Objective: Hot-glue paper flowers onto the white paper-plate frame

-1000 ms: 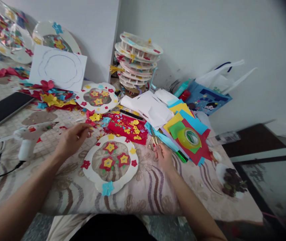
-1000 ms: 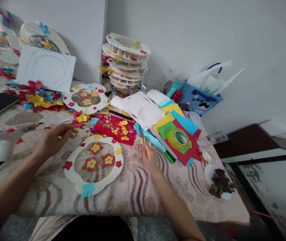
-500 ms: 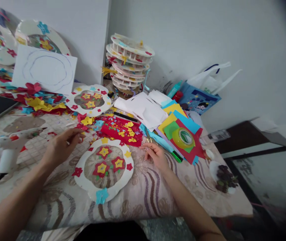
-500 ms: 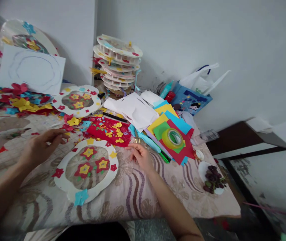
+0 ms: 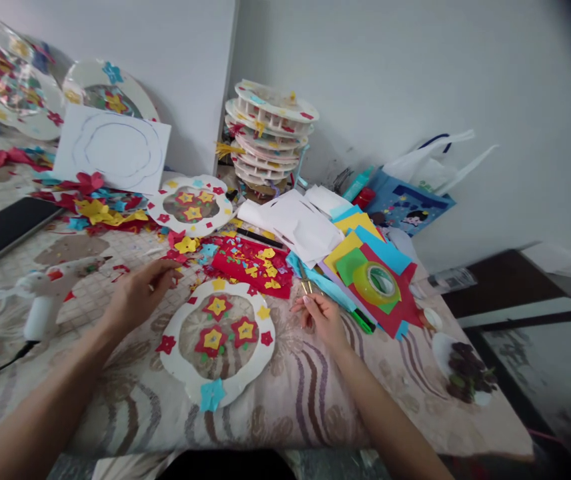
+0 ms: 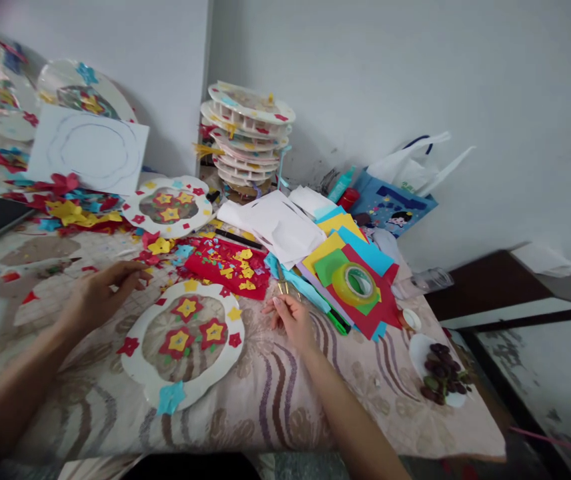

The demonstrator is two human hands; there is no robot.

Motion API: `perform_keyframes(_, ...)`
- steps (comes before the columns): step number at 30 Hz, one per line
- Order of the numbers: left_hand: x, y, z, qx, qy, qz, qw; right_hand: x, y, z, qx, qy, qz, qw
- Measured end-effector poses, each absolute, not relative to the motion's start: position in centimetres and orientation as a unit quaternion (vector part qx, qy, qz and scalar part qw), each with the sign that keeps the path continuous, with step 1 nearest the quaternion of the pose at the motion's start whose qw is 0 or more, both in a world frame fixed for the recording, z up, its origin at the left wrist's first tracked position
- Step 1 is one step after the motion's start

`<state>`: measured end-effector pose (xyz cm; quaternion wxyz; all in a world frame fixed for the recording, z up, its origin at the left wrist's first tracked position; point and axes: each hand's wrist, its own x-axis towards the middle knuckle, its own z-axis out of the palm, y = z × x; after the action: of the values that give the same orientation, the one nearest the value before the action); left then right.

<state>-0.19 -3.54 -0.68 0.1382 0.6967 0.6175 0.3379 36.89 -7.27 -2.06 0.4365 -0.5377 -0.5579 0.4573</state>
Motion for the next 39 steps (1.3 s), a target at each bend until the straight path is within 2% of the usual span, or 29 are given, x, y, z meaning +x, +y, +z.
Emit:
perform_keyframes(6,-0.2,-3.5,-0.6,0.704,0.611,0.336,0.134,36.6,-7.2,-1.9,-0.523,-0.578,0.466,0.42)
perform_keyframes(13,-0.2,-3.5,-0.7,0.706,0.61,0.335,0.133,36.7,-7.0,-1.9,-0.541,-0.567,0.437,0.44)
perform_keyframes(29,0.2,-3.8,-0.1,0.709,0.604,0.332,0.149,37.2,-6.9,-3.0,-0.488,-0.537,0.485,0.489)
perform_keyframes(35,0.1,-3.9,-0.1,0.705,0.608,0.33,0.155,36.8,-6.9,-2.5,-0.51,-0.543,0.436,0.505)
perform_keyframes(39,0.0,-3.8,-0.2,0.707,0.607,0.326,0.158,36.7,-6.9,-2.4,-0.538,-0.559,0.406,0.482)
